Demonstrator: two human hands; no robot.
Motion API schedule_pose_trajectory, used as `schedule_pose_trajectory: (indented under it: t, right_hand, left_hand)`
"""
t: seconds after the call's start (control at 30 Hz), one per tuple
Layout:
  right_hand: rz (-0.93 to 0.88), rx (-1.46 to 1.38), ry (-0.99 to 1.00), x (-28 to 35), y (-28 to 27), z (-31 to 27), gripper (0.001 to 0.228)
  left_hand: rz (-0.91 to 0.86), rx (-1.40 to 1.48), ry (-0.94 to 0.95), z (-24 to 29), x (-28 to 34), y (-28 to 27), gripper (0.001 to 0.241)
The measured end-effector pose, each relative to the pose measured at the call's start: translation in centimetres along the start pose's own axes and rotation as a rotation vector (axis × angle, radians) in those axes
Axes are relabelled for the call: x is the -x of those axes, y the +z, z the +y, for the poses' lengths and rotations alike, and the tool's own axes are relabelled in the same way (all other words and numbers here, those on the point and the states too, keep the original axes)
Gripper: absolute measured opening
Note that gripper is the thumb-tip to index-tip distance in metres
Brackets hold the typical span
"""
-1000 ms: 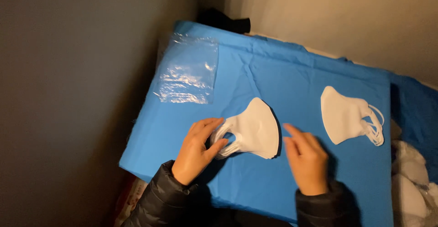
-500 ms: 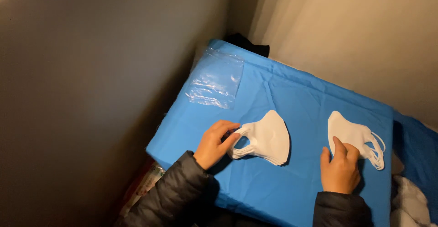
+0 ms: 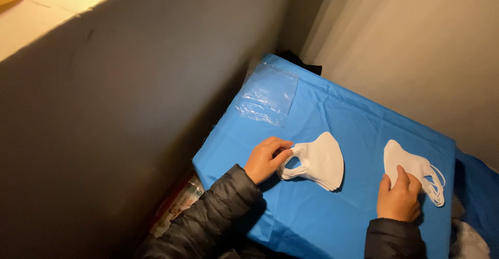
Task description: Stacking white face masks and putting them into a clear plastic bag.
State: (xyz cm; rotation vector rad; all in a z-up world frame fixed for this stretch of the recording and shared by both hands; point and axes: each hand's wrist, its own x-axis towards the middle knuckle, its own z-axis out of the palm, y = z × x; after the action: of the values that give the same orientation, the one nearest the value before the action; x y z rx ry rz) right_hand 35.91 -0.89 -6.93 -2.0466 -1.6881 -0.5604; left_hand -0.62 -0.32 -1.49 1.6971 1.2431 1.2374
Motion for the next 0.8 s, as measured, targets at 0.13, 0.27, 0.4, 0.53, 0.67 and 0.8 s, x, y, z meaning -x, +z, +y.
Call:
schedule_pose_trajectory:
  t: [0.13,0.27,0.4,0.53,0.67,0.8]
  right_hand:
    - [0.005,0.022,-0.015,0.3,0.6,0.5,0.037]
    - [0.035,0.029,-0.037,0.4,0.8,0.7,0.037]
    - [0.082,0.057,-0.059,0.5,1.0,0.8,0.038]
    - [0.058,0.035,-0.047,0.5,0.7,0.8,0.039]
    - [0.054,-0.004,-0.047,0.4,0.4,0.5,0.036]
    - [0.064,0.048,-0.038,0.2,0.3,0.4,0.036]
  left_hand:
    - [0.007,0.016,-0.016,-0.3,0.0,0.1,0.027]
    - [0.008,0.014,-0.019,-0.3,0.1,0.0,0.026]
    - [0.014,0.012,0.010,-0.6,0.2,0.2,0.025]
    - [0.022,-0.001,0.014,-0.3,0.1,0.3,0.024]
    - [0.033,0.044,-0.017,0.1,0.0,0.0,0.027]
    - [0.061,0.048,0.024,0.1,-0.1,-0.2,0.026]
